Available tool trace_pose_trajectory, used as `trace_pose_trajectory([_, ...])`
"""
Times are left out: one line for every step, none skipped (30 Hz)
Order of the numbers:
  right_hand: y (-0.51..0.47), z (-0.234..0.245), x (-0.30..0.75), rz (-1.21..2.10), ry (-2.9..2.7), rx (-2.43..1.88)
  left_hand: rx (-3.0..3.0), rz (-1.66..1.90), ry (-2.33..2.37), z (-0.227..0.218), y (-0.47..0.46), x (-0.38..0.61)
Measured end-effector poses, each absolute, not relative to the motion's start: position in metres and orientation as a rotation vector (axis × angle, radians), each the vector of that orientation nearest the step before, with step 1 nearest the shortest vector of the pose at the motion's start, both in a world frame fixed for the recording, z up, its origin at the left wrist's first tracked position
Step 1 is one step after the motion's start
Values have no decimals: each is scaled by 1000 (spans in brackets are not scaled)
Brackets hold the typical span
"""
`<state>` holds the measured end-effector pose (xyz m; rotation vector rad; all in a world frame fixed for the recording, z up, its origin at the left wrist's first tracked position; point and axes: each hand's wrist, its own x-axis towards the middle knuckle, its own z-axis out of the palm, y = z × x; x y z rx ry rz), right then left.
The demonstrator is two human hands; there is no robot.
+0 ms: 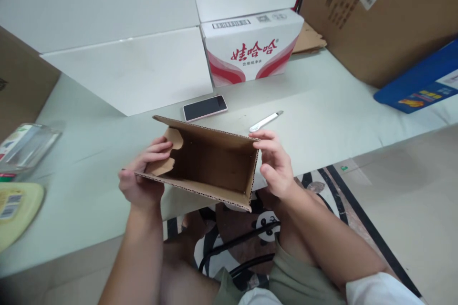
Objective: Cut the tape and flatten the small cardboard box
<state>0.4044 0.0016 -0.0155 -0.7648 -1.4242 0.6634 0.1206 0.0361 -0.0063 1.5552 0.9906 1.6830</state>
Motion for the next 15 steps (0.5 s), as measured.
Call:
trace_pose_trajectory([3,-14,406,640,-1451,-787,1569,1688,976,-8,36,120])
trace_pose_trajectory([4,-13,407,624,-1472,-829,1585,1691,964,-9,37,119])
trace_pose_trajectory([6,-13,407,625,-1481,-888,1600,1696,957,-10,38,119])
trace_pose_trajectory([7,-12,408,644,-1474,-957,1614,1707,954,-12,39,120])
trace_pose_trajectory([9,-12,407,683,-1460,-1032,1630,1724,952,-13,41,121])
trace_pose_trajectory([11,-13,407,731,-1446,-1107,1645,1739,952,-14,42,123])
trace_pose_trajectory([12,-14,406,780,-1436,-1174,1659,1748,955,-15,42,124])
trace_pose_trajectory([13,-15,405,832,-1428,-1226,1672,1752,961,-16,43,126])
trace_pose_trajectory([13,-16,404,878,-1416,-1252,1684,1749,973,-16,43,128])
trace_pose_trajectory([13,-18,402,913,-1396,-1240,1693,1742,989,-16,42,129])
trace_pose_trajectory([13,-20,400,939,-1367,-1190,1694,1734,1012,-15,42,131])
trace_pose_trajectory([13,-22,399,954,-1329,-1117,1687,1728,1038,-15,41,131])
trace_pose_trajectory([13,-24,397,965,-1290,-1044,1674,1721,1063,-14,39,132])
trace_pose_trajectory([13,-26,396,973,-1252,-987,1658,1709,1086,-12,38,132])
trace_pose_trajectory([13,-28,396,983,-1225,-954,1640,1696,1104,-11,38,132])
